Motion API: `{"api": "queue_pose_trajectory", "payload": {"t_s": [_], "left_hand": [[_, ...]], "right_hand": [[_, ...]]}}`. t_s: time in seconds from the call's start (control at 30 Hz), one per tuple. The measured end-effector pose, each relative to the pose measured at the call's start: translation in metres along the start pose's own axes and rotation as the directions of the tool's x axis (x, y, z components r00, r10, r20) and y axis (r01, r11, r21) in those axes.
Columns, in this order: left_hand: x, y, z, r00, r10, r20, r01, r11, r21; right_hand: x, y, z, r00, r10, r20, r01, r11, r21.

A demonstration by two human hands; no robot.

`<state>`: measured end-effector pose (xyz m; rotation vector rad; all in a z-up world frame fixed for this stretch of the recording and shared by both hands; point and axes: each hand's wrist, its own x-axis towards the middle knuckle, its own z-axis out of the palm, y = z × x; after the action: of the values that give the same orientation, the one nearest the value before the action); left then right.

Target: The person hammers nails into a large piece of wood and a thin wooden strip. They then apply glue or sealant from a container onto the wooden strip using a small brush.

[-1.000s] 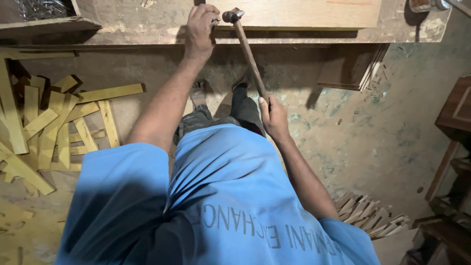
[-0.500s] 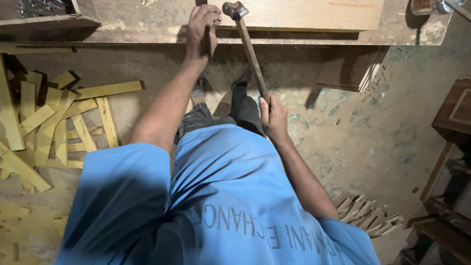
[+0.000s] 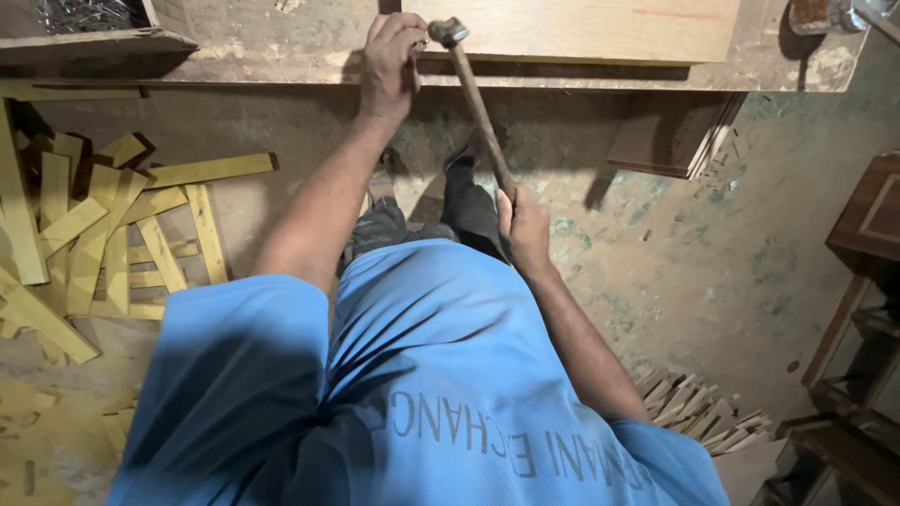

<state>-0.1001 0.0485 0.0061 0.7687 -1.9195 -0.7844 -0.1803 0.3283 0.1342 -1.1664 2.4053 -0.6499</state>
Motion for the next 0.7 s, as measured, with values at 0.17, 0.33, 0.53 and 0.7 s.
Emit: {"api": "queue_pose_trajectory", "payload": {"t_s": [0.17,0.33,0.53,0.7], "left_hand": [[0.006,0.01,-0.009,0.999,-0.039,0.03,0.04,0.999,-0.016],[0.006,0.013,-0.014,0.999,-0.031,0.037,0.034,0.995,-0.089],[0.01,0.019,-0.016,1.0,0.019,0.002,-0.018,0.996,-0.082],[0.011,0.021,-0.022,0.994,-0.083,0.075,0.088,0.993,-0.073]], "right_hand": [[-0.002,0.004,-0.001,1.0,0.022,0.013,-0.023,1.0,0.02],[-0.004,0.003,0.002,0.997,-0.066,-0.036,0.068,0.996,0.051],[-0.005,0.01,0.006,0.999,0.019,-0.032,-0.017,0.997,0.077],[-0.002,0.015,0.01,1.0,-0.016,0.015,0.018,0.997,-0.07]]}}
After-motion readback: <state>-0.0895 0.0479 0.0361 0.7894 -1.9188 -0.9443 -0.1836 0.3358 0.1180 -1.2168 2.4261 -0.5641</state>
